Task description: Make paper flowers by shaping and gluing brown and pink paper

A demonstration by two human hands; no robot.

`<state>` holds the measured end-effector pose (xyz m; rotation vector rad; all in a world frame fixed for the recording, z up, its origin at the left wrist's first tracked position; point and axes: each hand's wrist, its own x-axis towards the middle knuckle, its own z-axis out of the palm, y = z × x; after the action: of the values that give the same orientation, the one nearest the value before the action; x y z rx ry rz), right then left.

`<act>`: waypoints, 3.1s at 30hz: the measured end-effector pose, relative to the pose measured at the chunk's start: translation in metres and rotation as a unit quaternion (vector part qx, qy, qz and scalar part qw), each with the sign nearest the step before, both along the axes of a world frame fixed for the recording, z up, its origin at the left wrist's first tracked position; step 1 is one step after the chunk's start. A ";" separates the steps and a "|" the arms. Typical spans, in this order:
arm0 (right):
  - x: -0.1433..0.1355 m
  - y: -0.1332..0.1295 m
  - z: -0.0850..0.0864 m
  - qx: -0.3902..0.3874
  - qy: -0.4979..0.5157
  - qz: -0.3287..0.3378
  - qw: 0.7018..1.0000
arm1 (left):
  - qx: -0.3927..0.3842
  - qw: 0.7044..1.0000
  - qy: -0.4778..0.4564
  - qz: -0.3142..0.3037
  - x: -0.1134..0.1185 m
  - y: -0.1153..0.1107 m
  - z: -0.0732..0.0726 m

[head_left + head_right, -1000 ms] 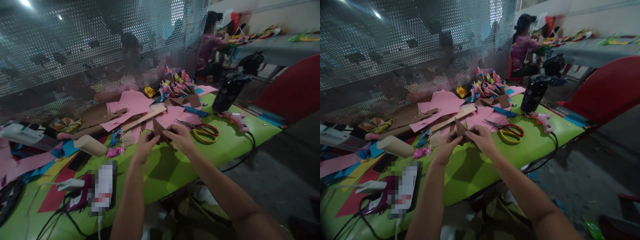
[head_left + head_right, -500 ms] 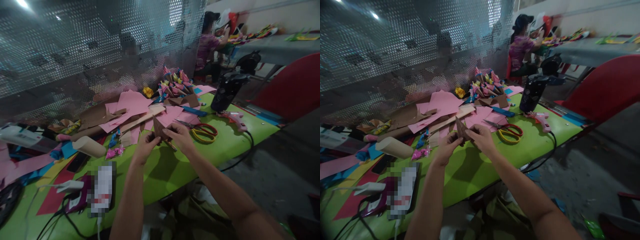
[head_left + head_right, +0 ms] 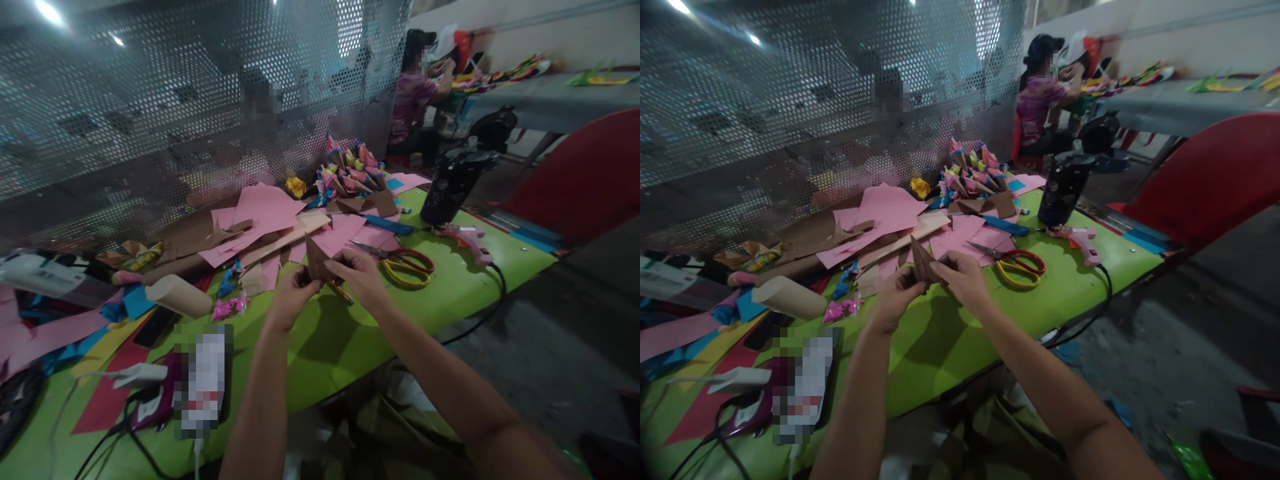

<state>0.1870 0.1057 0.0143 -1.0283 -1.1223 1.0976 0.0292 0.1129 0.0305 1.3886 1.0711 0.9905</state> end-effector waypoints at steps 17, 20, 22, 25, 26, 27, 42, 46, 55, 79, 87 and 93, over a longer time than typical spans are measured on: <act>-0.005 -0.003 0.000 -0.003 -0.011 0.016 1.000 | -0.002 0.998 -0.042 0.041 0.003 0.000 0.000; -0.005 -0.003 -0.002 0.001 -0.018 0.029 0.999 | 0.006 0.996 -0.051 0.068 0.004 -0.001 0.000; -0.005 -0.003 -0.002 0.004 -0.017 0.038 0.999 | 0.007 0.996 -0.055 0.075 0.005 -0.001 -0.001; -0.006 -0.003 -0.002 -0.002 -0.013 0.047 0.999 | 0.006 0.995 -0.061 0.077 0.005 0.000 -0.001; -0.006 -0.003 -0.002 -0.006 -0.012 0.050 0.999 | 0.003 0.995 -0.063 0.078 0.005 0.000 -0.001; -0.006 -0.003 -0.002 -0.010 -0.011 0.051 0.999 | -0.001 0.995 -0.065 0.080 0.005 0.000 -0.001; -0.006 -0.004 -0.002 -0.033 0.003 0.094 0.995 | 0.027 0.990 -0.074 0.118 0.003 0.001 0.001; -0.007 -0.003 -0.007 -0.017 -0.014 0.099 0.995 | 0.030 0.987 -0.076 0.136 0.003 0.002 0.000; -0.006 -0.003 -0.009 -0.016 -0.049 0.136 0.989 | 0.045 0.981 -0.100 0.159 0.001 0.006 -0.005; -0.007 0.000 -0.008 0.003 -0.136 0.121 0.983 | 0.050 0.985 -0.088 0.144 -0.002 0.009 -0.007; -0.004 0.026 0.025 0.076 -0.363 0.145 0.917 | 0.062 0.974 -0.108 0.189 -0.008 0.011 -0.007; -0.006 0.039 0.019 0.071 -0.318 0.226 0.918 | 0.084 0.962 -0.125 0.226 -0.012 0.012 -0.007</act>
<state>0.1812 0.1446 0.0332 -1.0661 -2.0137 1.0325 0.0169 0.1253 0.0235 1.1298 1.1552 1.5773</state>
